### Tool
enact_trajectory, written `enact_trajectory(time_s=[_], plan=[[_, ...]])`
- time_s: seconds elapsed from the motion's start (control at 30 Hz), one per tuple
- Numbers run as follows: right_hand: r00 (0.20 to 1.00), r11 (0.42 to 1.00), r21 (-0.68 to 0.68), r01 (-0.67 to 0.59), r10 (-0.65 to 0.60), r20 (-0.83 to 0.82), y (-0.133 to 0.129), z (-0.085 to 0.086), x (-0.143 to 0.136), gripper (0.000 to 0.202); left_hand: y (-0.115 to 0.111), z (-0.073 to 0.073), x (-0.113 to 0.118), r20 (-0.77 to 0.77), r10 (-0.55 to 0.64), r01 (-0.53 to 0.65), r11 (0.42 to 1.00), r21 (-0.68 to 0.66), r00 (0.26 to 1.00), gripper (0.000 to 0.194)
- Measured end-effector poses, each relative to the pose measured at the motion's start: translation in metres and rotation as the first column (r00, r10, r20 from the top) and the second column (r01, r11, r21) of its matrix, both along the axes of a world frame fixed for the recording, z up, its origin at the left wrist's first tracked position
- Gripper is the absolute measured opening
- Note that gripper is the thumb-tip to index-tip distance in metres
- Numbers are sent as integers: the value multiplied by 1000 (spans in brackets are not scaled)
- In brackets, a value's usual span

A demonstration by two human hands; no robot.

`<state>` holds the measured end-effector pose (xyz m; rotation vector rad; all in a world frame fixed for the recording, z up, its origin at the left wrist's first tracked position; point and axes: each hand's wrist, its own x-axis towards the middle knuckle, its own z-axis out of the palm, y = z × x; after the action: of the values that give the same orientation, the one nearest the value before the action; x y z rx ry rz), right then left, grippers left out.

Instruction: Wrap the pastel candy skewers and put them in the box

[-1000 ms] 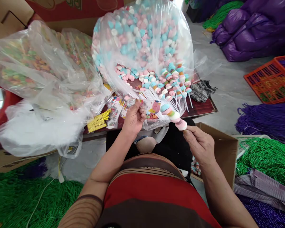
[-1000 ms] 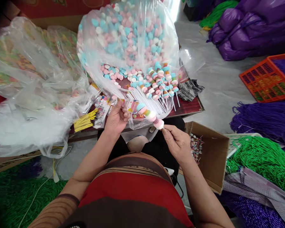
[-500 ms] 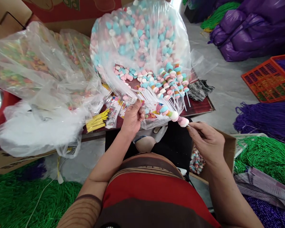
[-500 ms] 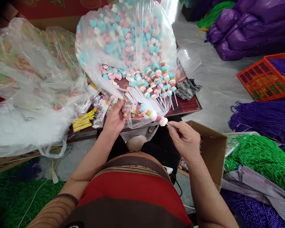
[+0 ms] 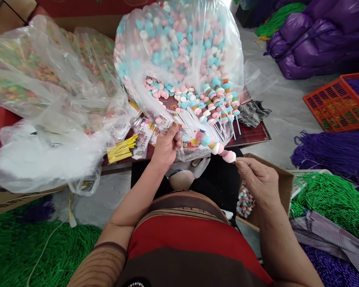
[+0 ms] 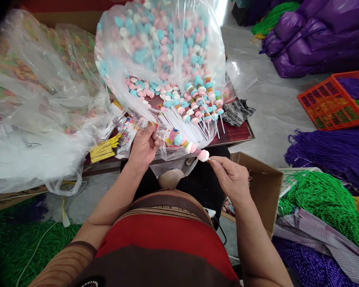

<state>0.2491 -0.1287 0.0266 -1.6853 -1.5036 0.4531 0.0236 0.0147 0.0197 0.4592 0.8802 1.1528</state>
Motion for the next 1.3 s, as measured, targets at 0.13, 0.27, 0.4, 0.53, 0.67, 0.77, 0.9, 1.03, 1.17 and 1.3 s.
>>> enact_trajectory(time_s=[0.13,0.27,0.4,0.53,0.67,0.77,0.9,1.03,1.17,1.3], plan=[[1000,1000,-4,-22,22,14,-2,-1,2,18,0,0,-1,27,-32,33,999,-29,999,47],[999,1000,-1,31,-31,7,-1,1,-1,16,-1,3,1,11,-50,50,998,-30,999,50],[984,992,-56,111,-118,-130,0,0,-8,14,-3,5,1,-11,-51,50,999,-8,999,51],[953,989,-111,96,-124,-278,1,-6,-13,14,-3,6,1,-40,-46,47,999,21,998,50],[937,986,-124,115,-149,-316,3,-11,-13,17,-3,8,0,-70,-36,38,999,25,997,52],[942,983,-149,109,-150,-301,4,-12,-13,22,-2,8,-1,-81,-30,32,999,31,996,54],[953,982,-170,85,-130,-274,3,-10,-14,26,-1,7,-2,-74,-45,47,999,26,996,56],[981,982,-181,42,-75,-178,1,-3,-13,28,0,7,-1,-78,-56,55,998,-6,995,57],[987,979,-206,-3,-31,-158,0,4,-11,29,1,6,-1,-100,-51,51,999,1,994,58],[934,967,-250,-50,-43,-354,2,2,-12,30,1,2,0,-104,-27,33,998,59,994,57]])
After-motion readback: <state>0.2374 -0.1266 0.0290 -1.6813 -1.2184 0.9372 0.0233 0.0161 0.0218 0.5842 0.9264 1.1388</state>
